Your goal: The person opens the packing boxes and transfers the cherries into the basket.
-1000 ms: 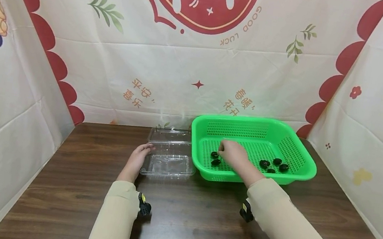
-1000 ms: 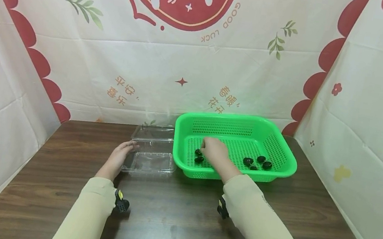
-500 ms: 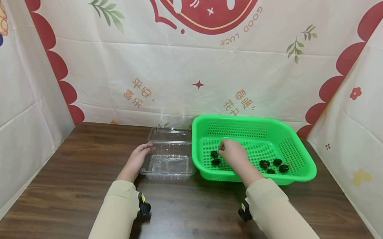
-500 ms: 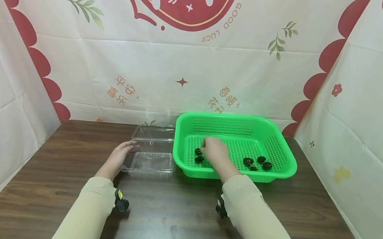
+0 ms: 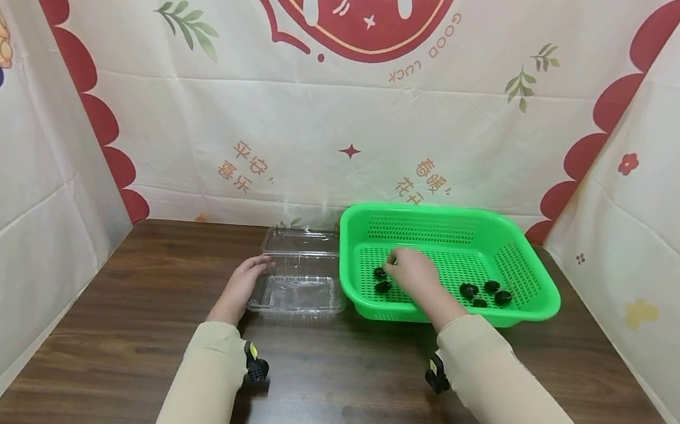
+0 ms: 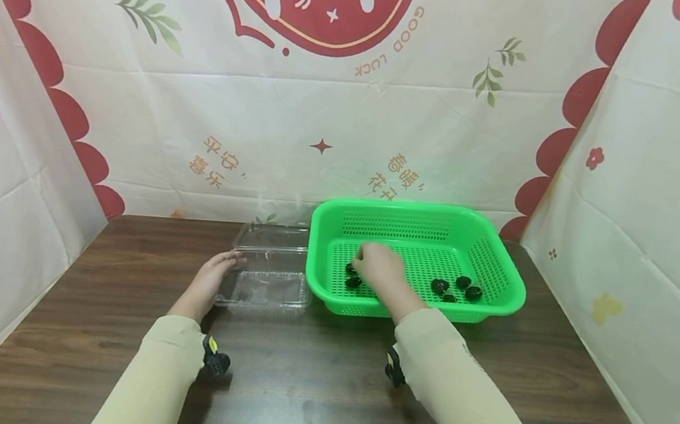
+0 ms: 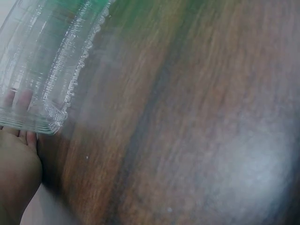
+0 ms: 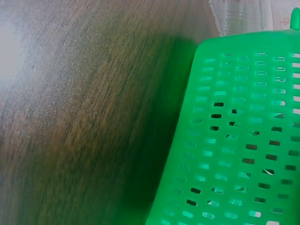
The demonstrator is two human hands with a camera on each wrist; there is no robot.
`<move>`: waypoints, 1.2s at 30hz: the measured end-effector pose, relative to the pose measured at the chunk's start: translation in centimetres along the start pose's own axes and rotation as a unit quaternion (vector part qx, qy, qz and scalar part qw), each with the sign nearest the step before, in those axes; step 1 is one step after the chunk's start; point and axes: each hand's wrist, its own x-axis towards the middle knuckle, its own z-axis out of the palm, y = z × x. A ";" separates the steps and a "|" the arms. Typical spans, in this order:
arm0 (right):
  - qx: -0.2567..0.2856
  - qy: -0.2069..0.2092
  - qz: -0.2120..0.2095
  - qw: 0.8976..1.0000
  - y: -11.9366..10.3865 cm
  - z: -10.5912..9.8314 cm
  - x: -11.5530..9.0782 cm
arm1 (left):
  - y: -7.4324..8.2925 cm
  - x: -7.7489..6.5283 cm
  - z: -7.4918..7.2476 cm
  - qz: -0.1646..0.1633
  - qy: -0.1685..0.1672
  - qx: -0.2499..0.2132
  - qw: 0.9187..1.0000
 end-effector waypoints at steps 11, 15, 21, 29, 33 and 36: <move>-0.021 0.046 -0.029 0.998 -0.6 0.1 -0.2 | -0.2 0.0 -0.4 0.001 -0.002 -0.025 1.000; -0.020 0.062 -0.033 0.997 -0.8 -0.1 -0.2 | -0.3 -0.1 -0.6 0.004 -0.011 -0.037 0.999; -0.012 0.069 -0.040 0.997 -0.9 -0.3 -0.5 | -0.4 0.0 -0.6 0.010 -0.011 -0.038 0.999; -0.010 0.082 -0.049 0.995 -0.8 -0.3 -0.9 | -0.2 0.3 -0.5 -0.030 0.007 -0.030 0.999; -0.009 0.093 -0.061 0.994 -0.6 -0.3 -1.3 | 0.3 0.5 -0.8 -0.045 0.017 -0.033 0.998; -0.010 0.100 -0.069 0.993 -0.5 -0.4 -1.7 | 0.6 0.6 -1.2 -0.047 0.020 -0.043 0.998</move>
